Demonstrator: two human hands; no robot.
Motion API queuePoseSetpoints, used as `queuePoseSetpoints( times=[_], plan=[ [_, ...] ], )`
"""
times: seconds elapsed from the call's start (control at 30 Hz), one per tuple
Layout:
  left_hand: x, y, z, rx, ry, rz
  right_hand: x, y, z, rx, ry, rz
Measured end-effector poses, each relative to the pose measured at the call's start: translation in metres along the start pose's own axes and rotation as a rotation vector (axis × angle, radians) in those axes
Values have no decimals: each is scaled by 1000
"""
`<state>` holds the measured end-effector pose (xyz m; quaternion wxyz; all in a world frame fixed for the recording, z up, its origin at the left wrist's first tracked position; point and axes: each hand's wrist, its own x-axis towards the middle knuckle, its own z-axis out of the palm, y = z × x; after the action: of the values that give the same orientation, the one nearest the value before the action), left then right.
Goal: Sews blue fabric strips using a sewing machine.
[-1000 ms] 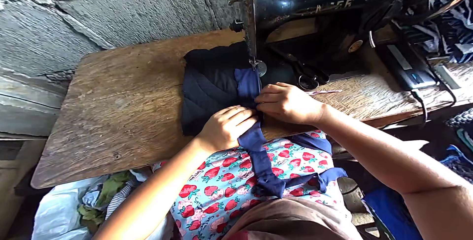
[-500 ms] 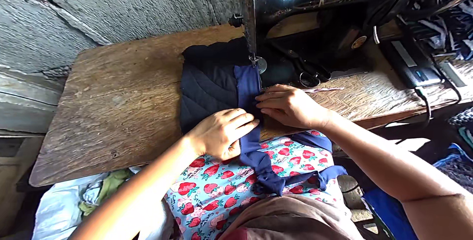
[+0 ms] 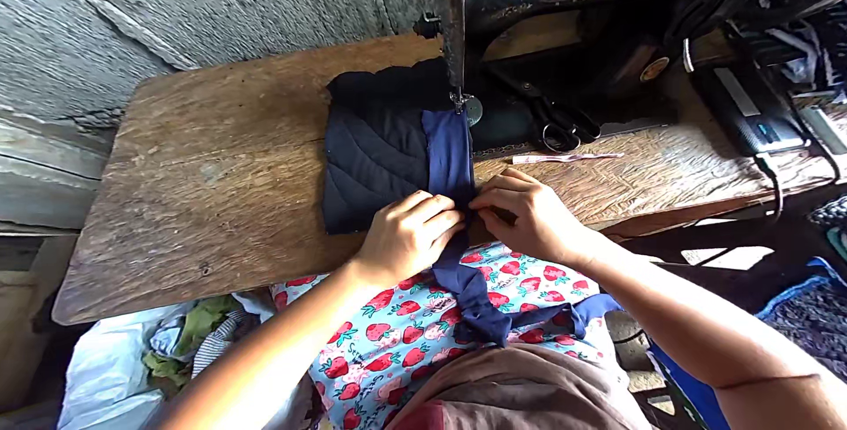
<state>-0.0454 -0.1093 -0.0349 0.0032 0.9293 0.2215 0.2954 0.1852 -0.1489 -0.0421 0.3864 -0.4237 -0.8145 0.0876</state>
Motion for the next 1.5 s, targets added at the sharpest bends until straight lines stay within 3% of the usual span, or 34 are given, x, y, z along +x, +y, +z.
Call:
queuePoseSetpoints(
  times=[0.13,0.3,0.73,0.9,1.17,1.5],
  plan=[
    [-1,-4,0,-100,86,-73,-1,1,-2,67,35,76],
    [-3,-9,-5,-213,69,-141,-1,-2,2,23,23,60],
    [0,-7,-2,-130,-18,-32,-23,-11,12,-269,69,-158],
    [10,-10,-6,-119,-83,9,-28,-14,16,-308,109,-150],
    [35,-17,-7,-184,-117,-67,-31,-11,20,-298,155,-162],
    [24,-27,2,-207,-98,-37,-29,-9,18,-270,138,-155]
  ],
)
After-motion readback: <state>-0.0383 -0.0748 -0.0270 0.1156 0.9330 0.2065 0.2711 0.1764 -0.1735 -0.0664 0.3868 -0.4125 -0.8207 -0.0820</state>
